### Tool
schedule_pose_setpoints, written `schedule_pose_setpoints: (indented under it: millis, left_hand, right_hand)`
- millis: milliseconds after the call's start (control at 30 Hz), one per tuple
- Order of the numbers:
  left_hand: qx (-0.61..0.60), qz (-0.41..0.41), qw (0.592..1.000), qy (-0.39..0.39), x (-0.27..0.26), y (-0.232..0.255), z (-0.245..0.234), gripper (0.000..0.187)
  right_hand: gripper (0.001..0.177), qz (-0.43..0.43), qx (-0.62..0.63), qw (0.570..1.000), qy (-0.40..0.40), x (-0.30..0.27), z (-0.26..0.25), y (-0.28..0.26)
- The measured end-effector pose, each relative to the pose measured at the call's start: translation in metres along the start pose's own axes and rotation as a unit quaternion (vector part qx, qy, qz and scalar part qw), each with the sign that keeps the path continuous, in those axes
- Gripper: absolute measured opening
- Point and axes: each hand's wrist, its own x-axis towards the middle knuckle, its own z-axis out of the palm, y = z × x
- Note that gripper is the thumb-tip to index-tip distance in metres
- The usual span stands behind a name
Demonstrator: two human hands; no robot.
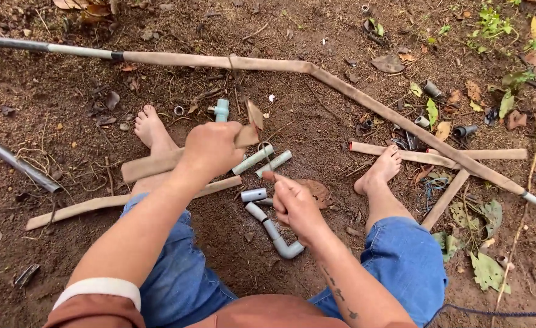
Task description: Cutting PVC pipes into smaller segments using a handheld hacksaw blade while sitting on the ground.
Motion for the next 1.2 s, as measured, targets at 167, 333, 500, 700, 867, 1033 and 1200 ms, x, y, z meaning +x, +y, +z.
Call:
schedule_pose_setpoints:
  millis: [167,333,500,700,867,1033,1200]
  left_hand:
    - [-0.089,0.003,0.994,0.065,0.003,0.009,-0.018,0.026]
    - [-0.092,-0.035,0.98,0.171,-0.004,-0.026,-0.02,0.037]
    - [-0.149,-0.005,0.979,0.14,-0.004,-0.034,-0.013,0.028]
    - [-0.178,0.073,0.978,0.076,-0.017,-0.009,-0.018,0.04]
    - [-0.185,0.064,0.98,0.034,-0.013,-0.001,-0.009,0.045]
    - [-0.215,0.053,0.975,-0.003,-0.014,0.02,-0.006,0.047]
    - [-0.285,0.028,0.956,-0.059,-0.017,0.028,-0.008,0.05]
  right_hand:
    - [0.051,0.024,0.058,0.998,0.01,0.005,0.002,0.018]
    - [0.053,0.053,-0.007,0.999,-0.003,-0.003,0.001,0.001]
    - [0.049,-0.013,0.025,0.997,0.065,0.001,-0.019,-0.004]
    - [0.062,-0.124,-0.106,0.984,0.066,-0.026,-0.04,-0.032]
    - [0.046,-0.176,-0.076,0.981,0.029,-0.012,-0.063,-0.041]
    - [0.053,-0.17,-0.01,0.984,-0.062,-0.007,-0.047,-0.027]
    - [0.053,-0.162,0.006,0.983,-0.082,-0.007,-0.047,-0.013]
